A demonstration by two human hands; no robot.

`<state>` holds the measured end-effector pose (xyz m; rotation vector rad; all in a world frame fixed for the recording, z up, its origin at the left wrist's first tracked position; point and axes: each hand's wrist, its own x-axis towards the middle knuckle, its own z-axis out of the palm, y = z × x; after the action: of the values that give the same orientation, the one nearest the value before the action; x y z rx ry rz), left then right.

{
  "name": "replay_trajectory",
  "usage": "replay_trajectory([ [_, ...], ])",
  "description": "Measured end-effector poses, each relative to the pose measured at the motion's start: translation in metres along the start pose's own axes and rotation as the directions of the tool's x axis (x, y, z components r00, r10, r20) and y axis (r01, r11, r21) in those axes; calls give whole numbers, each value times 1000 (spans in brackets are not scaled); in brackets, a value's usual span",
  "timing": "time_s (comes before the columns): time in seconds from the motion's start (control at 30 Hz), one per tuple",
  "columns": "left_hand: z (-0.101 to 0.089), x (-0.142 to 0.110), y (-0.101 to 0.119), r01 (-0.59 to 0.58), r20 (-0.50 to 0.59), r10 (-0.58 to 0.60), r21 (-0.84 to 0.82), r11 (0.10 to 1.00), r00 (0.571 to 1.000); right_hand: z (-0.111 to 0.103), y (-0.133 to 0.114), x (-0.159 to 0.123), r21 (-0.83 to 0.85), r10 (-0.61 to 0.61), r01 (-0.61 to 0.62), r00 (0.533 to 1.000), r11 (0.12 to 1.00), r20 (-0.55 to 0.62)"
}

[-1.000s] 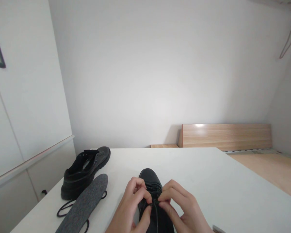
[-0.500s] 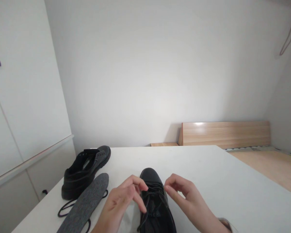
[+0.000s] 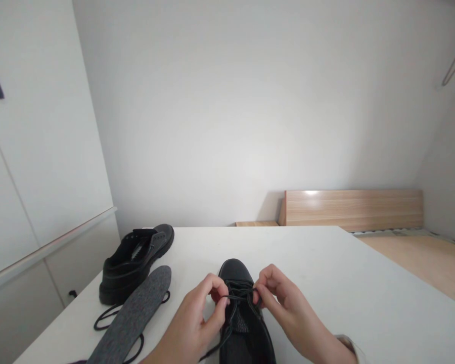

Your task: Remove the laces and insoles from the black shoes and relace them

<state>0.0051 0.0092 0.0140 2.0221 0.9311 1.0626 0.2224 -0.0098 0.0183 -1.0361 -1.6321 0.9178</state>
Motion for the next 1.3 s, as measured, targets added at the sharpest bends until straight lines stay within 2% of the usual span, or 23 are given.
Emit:
replay_trajectory([
  [0.1,-3,2,5,92,-4,-94,-194,977,996,-6,-3,3,108,19,-17,1000,994,-16],
  [0.2,-4,5,8,147,34,-150,-478,866,988,-10,-6,5,143,15,-13,1000,990,-14],
  [0.3,-5,7,8,137,28,-161,-674,726,987,-11,-3,5,53,7,-10,998,999,63],
  [0.4,-9,7,8,119,-7,-185,-742,659,983,-9,0,3,-36,47,-43,990,998,130],
  [0.5,-14,5,8,156,11,-231,-766,624,973,-8,1,3,40,45,-48,996,998,80],
  [0.6,-19,4,7,208,54,-257,-752,626,965,-7,-2,4,169,44,-49,998,984,33],
  [0.7,-21,3,4,215,107,-199,-709,671,974,-6,-4,5,335,77,-85,996,938,38],
  [0.8,-19,4,1,170,147,-95,-670,723,985,-8,-5,5,529,144,-150,988,835,52],
  [0.87,-16,5,-1,185,188,-87,-608,772,978,-10,-4,5,576,167,-168,984,800,55],
  [0.93,-14,6,-3,227,225,-121,-541,810,967,-12,-2,6,512,173,-169,984,842,40],
  [1.03,-10,9,-5,290,218,-208,-484,825,954,-13,5,7,276,183,-193,981,942,59],
  [1.1,-7,11,-6,331,205,-264,-474,816,943,-12,11,8,181,196,-220,970,959,141],
  [1.17,-5,11,-9,357,218,-286,-467,809,933,-10,14,9,166,204,-238,958,957,199],
  [1.3,-2,9,-12,309,199,-249,-385,870,948,-7,12,7,80,180,-193,973,978,146],
])
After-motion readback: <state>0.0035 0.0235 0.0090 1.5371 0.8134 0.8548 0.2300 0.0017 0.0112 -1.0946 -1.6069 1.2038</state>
